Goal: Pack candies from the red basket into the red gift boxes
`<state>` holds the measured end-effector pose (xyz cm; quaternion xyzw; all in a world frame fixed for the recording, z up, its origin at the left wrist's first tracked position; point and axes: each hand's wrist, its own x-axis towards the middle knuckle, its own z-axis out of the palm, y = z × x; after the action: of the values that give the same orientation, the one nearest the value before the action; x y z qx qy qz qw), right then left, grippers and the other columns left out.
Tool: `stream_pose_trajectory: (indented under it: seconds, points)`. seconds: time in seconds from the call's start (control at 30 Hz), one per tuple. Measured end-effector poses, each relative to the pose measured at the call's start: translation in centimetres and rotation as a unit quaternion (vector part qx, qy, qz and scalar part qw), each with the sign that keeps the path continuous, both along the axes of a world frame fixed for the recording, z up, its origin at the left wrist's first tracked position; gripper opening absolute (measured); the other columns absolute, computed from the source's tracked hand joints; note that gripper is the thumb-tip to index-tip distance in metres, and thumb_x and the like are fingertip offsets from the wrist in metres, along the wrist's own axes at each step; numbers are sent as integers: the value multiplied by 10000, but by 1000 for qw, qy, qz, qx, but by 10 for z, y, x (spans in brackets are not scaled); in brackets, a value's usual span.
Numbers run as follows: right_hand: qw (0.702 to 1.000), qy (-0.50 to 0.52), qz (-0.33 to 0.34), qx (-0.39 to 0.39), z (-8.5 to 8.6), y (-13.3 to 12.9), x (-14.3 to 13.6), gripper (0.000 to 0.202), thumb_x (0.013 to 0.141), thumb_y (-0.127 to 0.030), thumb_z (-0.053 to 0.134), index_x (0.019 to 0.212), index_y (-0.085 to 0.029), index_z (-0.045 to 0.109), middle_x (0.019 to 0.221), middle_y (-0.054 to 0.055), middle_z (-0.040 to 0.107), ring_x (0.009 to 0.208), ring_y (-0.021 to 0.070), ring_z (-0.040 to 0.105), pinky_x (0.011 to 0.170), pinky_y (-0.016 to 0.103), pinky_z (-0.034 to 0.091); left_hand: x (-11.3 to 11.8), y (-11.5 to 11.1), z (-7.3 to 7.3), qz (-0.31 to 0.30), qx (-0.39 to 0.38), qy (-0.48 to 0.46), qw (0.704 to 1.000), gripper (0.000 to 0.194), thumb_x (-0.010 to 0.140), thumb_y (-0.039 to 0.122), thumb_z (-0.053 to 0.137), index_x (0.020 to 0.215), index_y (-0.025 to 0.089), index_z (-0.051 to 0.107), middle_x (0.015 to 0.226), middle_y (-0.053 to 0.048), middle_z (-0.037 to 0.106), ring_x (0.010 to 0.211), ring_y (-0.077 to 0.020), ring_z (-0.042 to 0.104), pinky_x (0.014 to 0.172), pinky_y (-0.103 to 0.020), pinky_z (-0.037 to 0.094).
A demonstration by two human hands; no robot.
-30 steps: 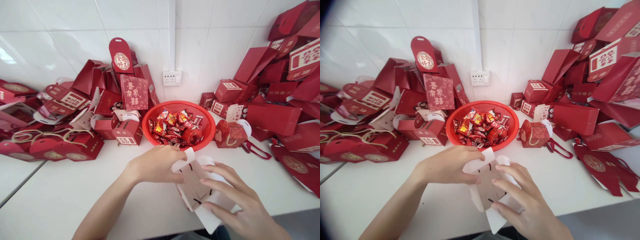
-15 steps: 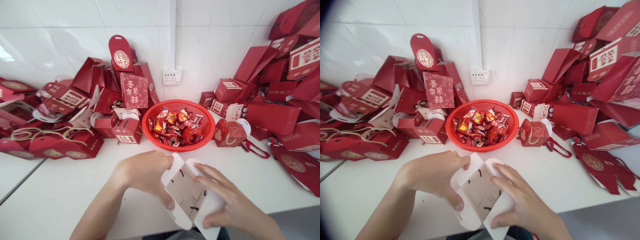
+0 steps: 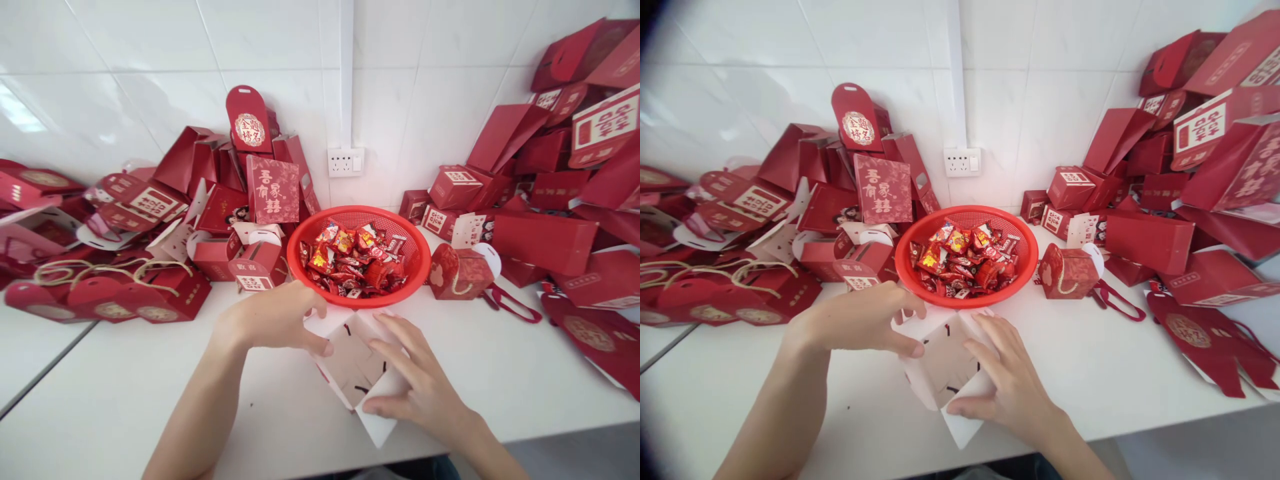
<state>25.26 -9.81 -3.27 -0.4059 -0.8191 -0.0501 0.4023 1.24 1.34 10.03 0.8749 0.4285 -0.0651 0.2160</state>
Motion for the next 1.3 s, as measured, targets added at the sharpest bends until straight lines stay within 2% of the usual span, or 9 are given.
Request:
stream_pose_trajectory:
  seconds: [0.17, 0.27, 0.5, 0.6, 0.7, 0.8, 0.93, 1.07, 1.3]
  points:
    - [998, 22, 35, -39, 22, 0, 6, 571, 873, -636, 674, 1232, -191, 676, 1410, 208, 623, 1299, 329, 613, 1017, 470, 565, -1, 11, 6, -36, 51, -66, 996, 252, 834, 448, 695, 839, 199, 730, 821, -30, 725, 748, -199, 665, 640, -265, 430]
    - [995, 52, 47, -65, 46, 10, 20, 456, 915, -562, 668, 1224, -227, 695, 1405, 169, 642, 1259, 298, 654, 992, 417, 586, 4, 22, 3, -58, 83, -148, 984, 215, 894, 382, 625, 900, 195, 731, 849, -28, 748, 742, -178, 679, 671, -259, 462]
    - [989, 81, -12, -127, 83, 103, 52, 186, 944, -299, 640, 1065, -194, 734, 1126, 102, 778, 1090, 249, 732, 986, 426, 576, 20, 54, -31, -55, 78, -208, 973, 210, 894, 319, 597, 927, 169, 740, 893, -59, 781, 798, -190, 707, 743, -262, 511]
    - [979, -5, -23, -203, 84, 143, 59, 272, 895, -262, 668, 1149, -184, 729, 1160, 113, 774, 1063, 274, 739, 955, 459, 580, 25, 63, -40, -53, 60, -150, 985, 242, 898, 350, 588, 899, 182, 763, 855, -44, 786, 745, -195, 706, 699, -265, 487]
    - [959, -88, -10, -270, 81, 168, 58, 557, 779, -338, 805, 1299, -177, 683, 1314, 145, 717, 1196, 334, 692, 1003, 493, 557, 29, 64, -41, -40, 61, -109, 991, 279, 872, 392, 631, 1033, 219, 781, 974, -50, 805, 862, -241, 740, 733, -279, 502]
    - [926, -153, 10, -344, 76, 178, 50, 876, 641, -423, 905, 1418, -145, 610, 1446, 187, 619, 1322, 384, 605, 1079, 500, 508, 32, 63, -38, -17, 66, -76, 995, 429, 837, 432, 675, 1226, 264, 741, 1181, -72, 781, 1063, -305, 731, 820, -318, 530]
    - [909, -201, -10, -365, 67, 183, 36, 1084, 604, -514, 907, 1532, -143, 486, 1494, 218, 565, 1381, 429, 532, 1094, 523, 474, 34, 66, -37, 9, 39, -44, 998, 574, 812, 485, 690, 1355, 299, 671, 1316, -75, 725, 1203, -339, 676, 943, -376, 515]
    - [899, -194, 10, -393, 62, 187, 33, 1097, 615, -530, 888, 1542, -129, 460, 1478, 238, 573, 1332, 434, 568, 1046, 472, 493, 38, 76, -41, 15, -15, -44, 999, 684, 731, 493, 755, 1379, 300, 648, 1333, -59, 713, 1182, -318, 670, 931, -332, 496]
    - [916, -160, 1, -369, 64, 186, 35, 867, 611, -475, 895, 1392, -218, 620, 1262, 143, 734, 1125, 383, 695, 891, 383, 527, 50, 90, -49, -22, -31, -56, 998, 435, 672, 360, 819, 1084, 240, 745, 862, -4, 752, 825, -226, 687, 675, -248, 438]
